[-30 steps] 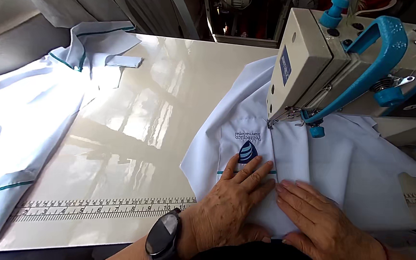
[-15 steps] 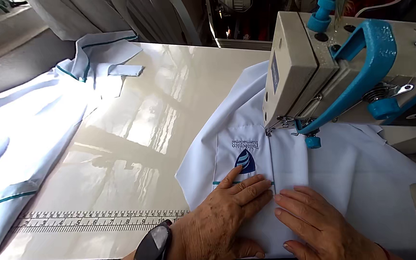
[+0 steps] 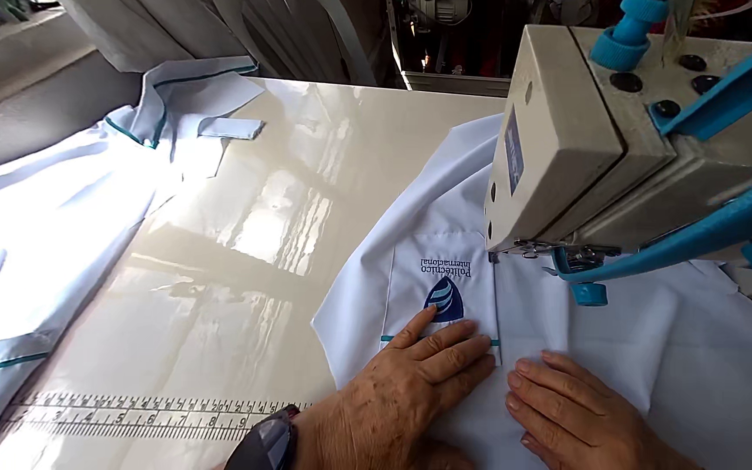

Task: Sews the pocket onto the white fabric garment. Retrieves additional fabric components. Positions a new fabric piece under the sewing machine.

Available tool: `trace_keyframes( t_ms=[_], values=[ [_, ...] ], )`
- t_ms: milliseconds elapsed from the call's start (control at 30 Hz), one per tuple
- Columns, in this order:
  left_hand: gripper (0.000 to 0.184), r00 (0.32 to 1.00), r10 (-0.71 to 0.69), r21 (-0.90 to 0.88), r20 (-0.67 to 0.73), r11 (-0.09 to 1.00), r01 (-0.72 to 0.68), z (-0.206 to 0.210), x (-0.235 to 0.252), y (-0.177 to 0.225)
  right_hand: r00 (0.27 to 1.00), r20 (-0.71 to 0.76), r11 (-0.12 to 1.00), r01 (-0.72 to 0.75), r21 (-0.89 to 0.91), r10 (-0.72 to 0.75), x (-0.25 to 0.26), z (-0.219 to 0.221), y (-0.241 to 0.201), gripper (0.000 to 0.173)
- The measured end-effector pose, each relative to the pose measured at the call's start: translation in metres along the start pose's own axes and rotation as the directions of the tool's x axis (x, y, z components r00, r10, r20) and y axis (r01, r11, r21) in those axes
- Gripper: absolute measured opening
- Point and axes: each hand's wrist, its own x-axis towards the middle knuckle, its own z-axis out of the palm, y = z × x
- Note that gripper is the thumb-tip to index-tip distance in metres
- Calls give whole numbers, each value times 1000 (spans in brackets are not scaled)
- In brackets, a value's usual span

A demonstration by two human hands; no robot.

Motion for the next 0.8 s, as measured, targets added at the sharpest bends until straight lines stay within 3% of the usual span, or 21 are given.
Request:
trace_keyframes(
  t_ms=[600,800],
  values=[
    [71,1000,-2,3,-20,1000,2,-12,48,-64,1000,-1,997,16,-77,-16,39,0,68,36],
    [70,999,21,19,-25,1000,-21,-12,50,-70,997,-59,990,-64,-124,57,65,3,65,36]
  ],
)
